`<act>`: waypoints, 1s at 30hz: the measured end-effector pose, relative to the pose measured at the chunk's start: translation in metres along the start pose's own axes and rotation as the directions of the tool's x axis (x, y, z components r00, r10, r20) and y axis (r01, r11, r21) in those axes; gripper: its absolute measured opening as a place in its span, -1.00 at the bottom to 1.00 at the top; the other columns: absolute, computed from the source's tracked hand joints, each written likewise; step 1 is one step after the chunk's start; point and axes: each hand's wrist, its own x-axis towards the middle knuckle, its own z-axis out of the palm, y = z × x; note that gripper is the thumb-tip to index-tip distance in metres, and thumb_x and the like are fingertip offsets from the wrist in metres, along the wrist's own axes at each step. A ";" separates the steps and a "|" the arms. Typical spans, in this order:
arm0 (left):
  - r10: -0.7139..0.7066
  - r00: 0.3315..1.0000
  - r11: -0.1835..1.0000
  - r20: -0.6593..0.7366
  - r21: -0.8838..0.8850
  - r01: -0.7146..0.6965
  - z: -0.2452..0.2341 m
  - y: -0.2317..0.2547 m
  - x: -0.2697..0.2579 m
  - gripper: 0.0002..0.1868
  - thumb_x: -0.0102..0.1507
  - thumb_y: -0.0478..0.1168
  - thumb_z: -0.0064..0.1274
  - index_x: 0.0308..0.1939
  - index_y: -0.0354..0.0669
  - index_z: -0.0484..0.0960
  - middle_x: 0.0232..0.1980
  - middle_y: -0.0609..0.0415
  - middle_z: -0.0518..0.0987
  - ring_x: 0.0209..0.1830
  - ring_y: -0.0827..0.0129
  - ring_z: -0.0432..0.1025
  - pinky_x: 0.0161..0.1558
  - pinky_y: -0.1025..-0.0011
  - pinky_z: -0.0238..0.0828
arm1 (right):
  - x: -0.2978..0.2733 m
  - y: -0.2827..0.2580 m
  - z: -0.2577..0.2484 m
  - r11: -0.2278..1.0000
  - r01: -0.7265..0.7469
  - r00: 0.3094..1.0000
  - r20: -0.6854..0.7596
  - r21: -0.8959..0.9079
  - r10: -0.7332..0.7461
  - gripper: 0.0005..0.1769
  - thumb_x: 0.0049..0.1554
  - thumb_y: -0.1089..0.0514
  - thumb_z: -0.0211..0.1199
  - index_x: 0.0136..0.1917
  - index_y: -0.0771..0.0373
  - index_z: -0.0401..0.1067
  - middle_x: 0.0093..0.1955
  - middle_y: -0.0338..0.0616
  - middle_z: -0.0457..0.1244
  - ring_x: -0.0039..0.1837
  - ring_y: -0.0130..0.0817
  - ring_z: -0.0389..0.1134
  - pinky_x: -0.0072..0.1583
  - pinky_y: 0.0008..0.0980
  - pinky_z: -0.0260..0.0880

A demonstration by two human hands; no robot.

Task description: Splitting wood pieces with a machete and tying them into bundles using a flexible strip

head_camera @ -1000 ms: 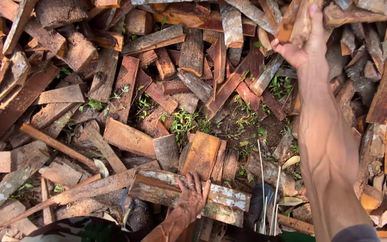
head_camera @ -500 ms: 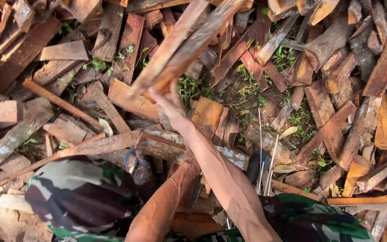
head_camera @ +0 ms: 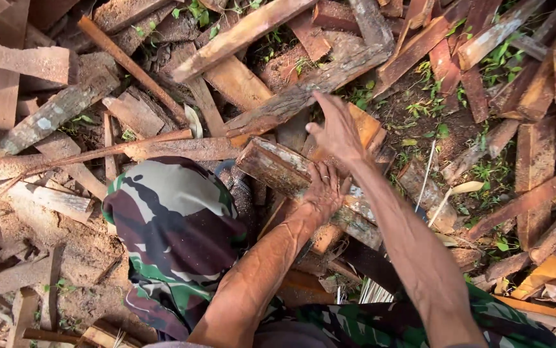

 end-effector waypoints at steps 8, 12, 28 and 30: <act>0.108 0.994 0.982 0.007 0.157 -0.108 -0.041 -0.003 -0.018 -0.34 0.33 -0.14 -0.25 0.51 -0.22 0.09 0.38 -0.65 0.25 0.34 -0.70 0.12 0.16 -0.74 -0.04 | 0.113 0.075 0.009 0.456 0.659 0.729 0.361 -0.597 -0.581 0.12 0.19 -0.61 -0.74 0.48 0.08 0.30 0.32 0.14 0.20 0.25 -0.06 0.14 0.27 0.07 0.03; 0.118 0.992 0.977 0.036 0.177 -0.122 -0.046 -0.005 -0.022 -0.36 0.35 -0.14 -0.30 0.53 -0.16 0.08 0.40 -0.63 0.24 0.35 -0.66 0.15 0.17 -0.69 0.01 | 0.133 0.067 0.023 0.294 0.618 0.781 0.525 -0.729 -0.340 -0.10 -0.24 -0.18 0.55 0.33 -0.03 0.30 0.06 -0.18 0.30 0.04 -0.23 0.24 0.17 -0.14 0.14; 0.209 0.975 0.945 0.068 0.242 -0.220 -0.051 -0.022 -0.020 0.07 0.17 0.24 0.04 0.55 -0.30 -0.03 0.42 -0.64 0.22 0.36 -0.61 0.15 0.21 -0.62 0.08 | 0.002 0.039 -0.106 0.554 0.296 0.934 0.114 -0.778 -0.339 -0.11 0.06 0.10 0.50 0.55 0.28 0.17 -0.31 -0.08 0.22 -0.42 -0.25 0.11 -0.35 -0.21 0.05; 0.231 0.971 0.933 0.057 0.271 -0.238 -0.044 -0.025 -0.020 0.33 0.07 0.53 0.12 0.53 -0.38 -0.05 0.42 -0.66 0.20 0.36 -0.62 0.15 0.19 -0.64 0.08 | -0.028 0.050 -0.121 0.505 0.093 0.964 -0.050 -0.858 -0.262 0.05 -0.08 -0.20 0.68 0.51 0.20 0.29 -0.29 -0.15 0.19 -0.25 -0.11 0.16 -0.08 0.05 0.10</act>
